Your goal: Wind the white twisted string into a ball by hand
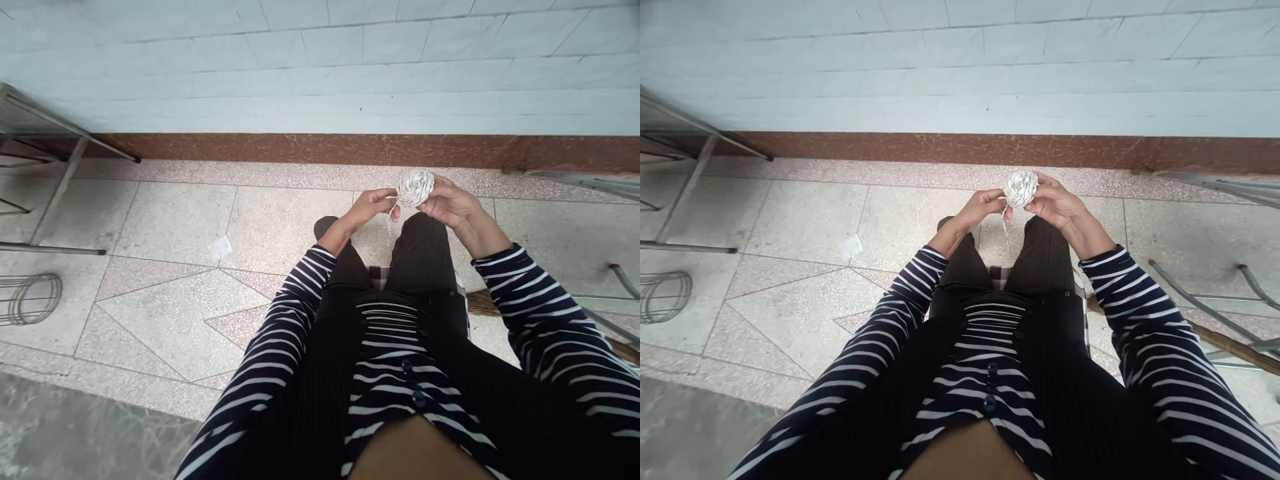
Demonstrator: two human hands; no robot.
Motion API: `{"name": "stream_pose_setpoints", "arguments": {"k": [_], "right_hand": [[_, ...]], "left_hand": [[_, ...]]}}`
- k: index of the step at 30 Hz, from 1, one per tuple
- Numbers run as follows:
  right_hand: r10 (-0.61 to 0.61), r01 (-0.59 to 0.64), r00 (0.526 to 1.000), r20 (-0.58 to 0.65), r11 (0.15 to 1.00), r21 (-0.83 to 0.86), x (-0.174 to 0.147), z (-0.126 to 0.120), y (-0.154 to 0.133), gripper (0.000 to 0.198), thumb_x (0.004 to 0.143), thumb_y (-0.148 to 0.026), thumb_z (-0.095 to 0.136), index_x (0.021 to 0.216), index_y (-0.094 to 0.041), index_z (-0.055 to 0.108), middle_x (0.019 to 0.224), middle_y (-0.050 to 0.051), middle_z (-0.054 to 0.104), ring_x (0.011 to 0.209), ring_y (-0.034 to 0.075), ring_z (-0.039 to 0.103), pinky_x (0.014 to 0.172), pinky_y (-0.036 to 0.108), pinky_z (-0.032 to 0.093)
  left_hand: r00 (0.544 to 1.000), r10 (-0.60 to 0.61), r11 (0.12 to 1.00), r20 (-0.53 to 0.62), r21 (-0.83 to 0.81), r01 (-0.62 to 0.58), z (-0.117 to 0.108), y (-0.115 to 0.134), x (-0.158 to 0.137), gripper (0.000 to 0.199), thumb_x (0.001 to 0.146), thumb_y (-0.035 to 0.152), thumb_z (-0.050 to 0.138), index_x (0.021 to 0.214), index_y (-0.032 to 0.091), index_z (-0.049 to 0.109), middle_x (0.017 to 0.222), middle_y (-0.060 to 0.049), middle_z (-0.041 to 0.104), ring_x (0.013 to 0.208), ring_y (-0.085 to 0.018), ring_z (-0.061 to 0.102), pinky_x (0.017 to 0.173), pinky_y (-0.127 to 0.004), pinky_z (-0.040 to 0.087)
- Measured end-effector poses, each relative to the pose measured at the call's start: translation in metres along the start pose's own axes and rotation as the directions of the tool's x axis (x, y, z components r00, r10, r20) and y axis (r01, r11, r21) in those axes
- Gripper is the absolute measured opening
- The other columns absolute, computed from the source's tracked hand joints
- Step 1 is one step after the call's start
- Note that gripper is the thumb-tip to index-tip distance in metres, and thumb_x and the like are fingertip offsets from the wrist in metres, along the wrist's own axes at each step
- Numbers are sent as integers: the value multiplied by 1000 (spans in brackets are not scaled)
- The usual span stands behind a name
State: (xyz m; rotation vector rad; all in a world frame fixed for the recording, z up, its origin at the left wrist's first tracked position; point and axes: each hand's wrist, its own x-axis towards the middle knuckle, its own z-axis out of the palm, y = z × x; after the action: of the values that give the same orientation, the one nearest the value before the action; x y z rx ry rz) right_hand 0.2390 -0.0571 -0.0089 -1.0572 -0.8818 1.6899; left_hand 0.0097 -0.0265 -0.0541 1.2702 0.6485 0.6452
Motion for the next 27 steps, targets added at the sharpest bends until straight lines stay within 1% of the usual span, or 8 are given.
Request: {"name": "stream_pose_setpoints", "arguments": {"k": [6,9,11,14,17,20,23,27], "right_hand": [[-124,133,983,-136,989,61,-3,-7,-14,42,65,-25,92,101,-33,72,103,0,79,106,26,77,73,31,70],[-166,169,975,-146,986,6,-6,-11,-26,44,67,-28,92,106,-35,73,104,0,79,107,26,77,73,32,71],[-150,145,979,-139,988,-46,-7,-8,-33,41,67,-28,92,104,-33,75,103,1,79,105,26,78,73,33,71],[-75,63,992,-105,991,-114,-7,3,-37,39,65,-24,94,100,-30,79,99,3,80,100,28,79,73,39,73],[-17,11,999,-34,983,-182,-4,19,-36,42,64,-23,96,102,-29,80,96,5,80,100,31,80,76,45,74],[-46,39,999,-24,968,-246,2,32,-38,46,64,-24,97,105,-28,80,97,5,80,99,31,79,75,46,73],[-144,106,983,-113,951,-290,10,32,-44,44,64,-20,96,103,-25,76,99,5,78,93,28,77,75,46,71],[-373,209,878,-300,862,-462,28,4,-55,48,65,-11,86,109,-21,68,110,9,74,88,24,70,75,47,66]], "left_hand": [[999,-30,998,-26,51,31,-18,-9,-12,28,100,41,69,102,14,76,63,0,69,63,-14,69,85,-31,54],[998,-63,965,8,256,59,-29,-26,-17,27,99,39,68,89,15,76,73,-3,75,78,-17,73,93,-32,53],[994,-97,885,-54,453,111,-33,-35,-15,26,97,33,67,80,15,75,83,-7,79,90,-21,75,99,-35,53],[980,-26,790,-198,596,142,-31,-35,-2,16,92,25,71,101,16,80,115,-13,83,112,-27,75,110,-40,52],[970,170,851,-172,522,-57,-18,-19,23,43,92,32,79,132,17,74,137,-15,78,125,-27,72,113,-41,52],[954,239,887,-182,440,-139,-1,-3,40,29,96,40,78,109,14,78,107,-11,83,107,-25,75,101,-37,56],[970,182,925,-159,363,-114,13,-1,33,32,104,40,66,87,15,75,80,-5,79,84,-17,72,90,-30,55],[998,-7,952,-69,304,28,23,-16,-6,32,102,32,65,75,15,73,71,-2,75,73,-12,67,85,-25,51]]}}
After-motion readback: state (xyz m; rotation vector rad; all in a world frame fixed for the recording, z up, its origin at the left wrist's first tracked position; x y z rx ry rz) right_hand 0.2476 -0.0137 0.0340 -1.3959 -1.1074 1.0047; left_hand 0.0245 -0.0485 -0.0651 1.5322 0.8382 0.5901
